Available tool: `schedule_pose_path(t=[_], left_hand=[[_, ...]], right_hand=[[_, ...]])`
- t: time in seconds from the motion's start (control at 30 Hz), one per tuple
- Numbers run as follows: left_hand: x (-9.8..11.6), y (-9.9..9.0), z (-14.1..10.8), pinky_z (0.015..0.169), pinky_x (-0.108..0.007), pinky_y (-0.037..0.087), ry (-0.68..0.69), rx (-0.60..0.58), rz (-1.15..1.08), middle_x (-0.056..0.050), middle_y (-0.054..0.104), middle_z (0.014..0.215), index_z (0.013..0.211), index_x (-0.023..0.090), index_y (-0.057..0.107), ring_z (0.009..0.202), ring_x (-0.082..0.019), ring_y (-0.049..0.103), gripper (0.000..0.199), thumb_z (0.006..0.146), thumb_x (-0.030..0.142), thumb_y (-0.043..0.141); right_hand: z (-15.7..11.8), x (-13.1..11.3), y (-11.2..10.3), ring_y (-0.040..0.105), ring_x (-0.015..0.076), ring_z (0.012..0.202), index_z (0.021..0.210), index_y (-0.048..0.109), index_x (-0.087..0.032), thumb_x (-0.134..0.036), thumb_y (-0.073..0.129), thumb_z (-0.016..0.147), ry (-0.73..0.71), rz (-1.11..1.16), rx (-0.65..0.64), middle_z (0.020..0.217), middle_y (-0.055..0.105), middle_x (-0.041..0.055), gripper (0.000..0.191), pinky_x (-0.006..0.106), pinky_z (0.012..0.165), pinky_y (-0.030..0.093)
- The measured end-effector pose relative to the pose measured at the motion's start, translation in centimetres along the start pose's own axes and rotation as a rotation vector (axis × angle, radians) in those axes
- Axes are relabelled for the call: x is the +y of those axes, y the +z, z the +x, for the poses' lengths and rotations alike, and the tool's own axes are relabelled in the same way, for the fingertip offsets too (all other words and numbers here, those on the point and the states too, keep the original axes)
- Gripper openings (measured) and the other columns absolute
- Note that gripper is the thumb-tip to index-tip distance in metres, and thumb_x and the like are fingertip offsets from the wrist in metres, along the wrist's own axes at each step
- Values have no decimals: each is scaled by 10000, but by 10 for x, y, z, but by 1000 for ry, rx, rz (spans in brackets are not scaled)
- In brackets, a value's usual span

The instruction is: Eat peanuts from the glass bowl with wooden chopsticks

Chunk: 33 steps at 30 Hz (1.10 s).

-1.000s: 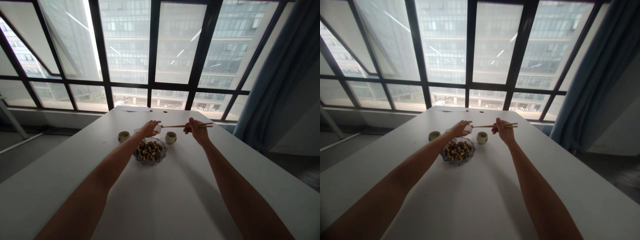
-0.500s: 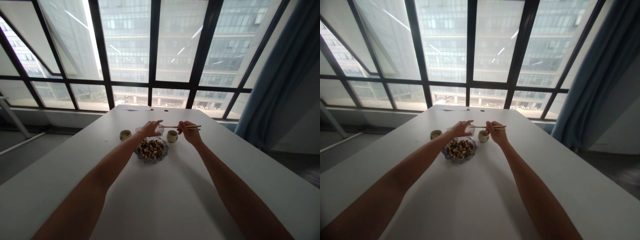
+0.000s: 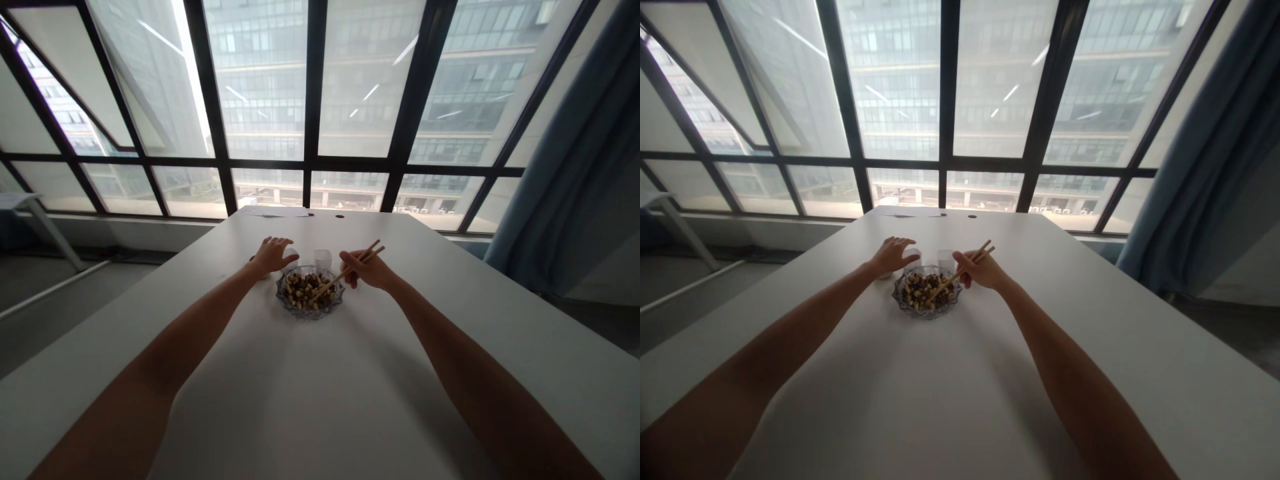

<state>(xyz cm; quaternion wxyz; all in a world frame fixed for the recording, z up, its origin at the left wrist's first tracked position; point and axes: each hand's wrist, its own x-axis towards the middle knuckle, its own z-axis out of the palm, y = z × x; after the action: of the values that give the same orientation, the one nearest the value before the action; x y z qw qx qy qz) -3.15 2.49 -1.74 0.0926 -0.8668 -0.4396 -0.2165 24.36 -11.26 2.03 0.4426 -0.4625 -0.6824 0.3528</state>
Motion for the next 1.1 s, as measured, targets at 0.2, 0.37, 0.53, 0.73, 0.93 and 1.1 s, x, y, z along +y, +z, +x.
schedule_pose_path(t=[0.2,0.37,0.53,0.73,0.93,1.1], left_hand=[[-38,17,-58,1085,-516,385,-203,242,-39,-156,586,1380,1323,186,522,1278,-350,530,609,846,544,648],[-42,44,-76,1011,-471,485,-347,343,-216,-157,585,1357,1372,200,437,1227,-319,574,690,816,512,700],[-41,51,-74,978,-473,517,-373,344,-297,-166,585,1334,1364,188,446,1181,-312,605,674,813,470,713],[-41,52,-74,972,-466,523,-373,355,-303,-154,596,1299,1357,195,454,1159,-304,610,660,808,444,724],[-46,58,-73,994,-458,508,-351,367,-304,-153,590,1300,1357,189,455,1173,-299,597,664,810,459,716],[-47,59,-73,1002,-456,505,-339,367,-292,-155,587,1301,1350,188,461,1176,-297,595,649,815,458,711]], right_hand=[[1,1,11,552,122,337,612,621,-172,-836,603,696,-99,12,208,461,628,39,670,221,331,418],[-6,-11,7,573,132,372,630,642,-173,-766,626,757,-183,-40,245,507,656,48,606,236,366,444],[-11,-10,20,590,136,417,601,642,-180,-712,626,803,-228,-179,133,534,670,51,569,241,405,452],[-10,-1,31,592,144,426,614,642,-192,-702,618,811,-213,-201,119,519,667,42,548,251,428,465],[-8,0,29,608,149,418,631,629,-191,-722,615,801,-200,-119,156,550,684,52,557,244,389,463],[-6,0,28,612,149,407,670,652,-178,-762,612,772,-162,-70,217,551,683,57,594,246,385,476]])
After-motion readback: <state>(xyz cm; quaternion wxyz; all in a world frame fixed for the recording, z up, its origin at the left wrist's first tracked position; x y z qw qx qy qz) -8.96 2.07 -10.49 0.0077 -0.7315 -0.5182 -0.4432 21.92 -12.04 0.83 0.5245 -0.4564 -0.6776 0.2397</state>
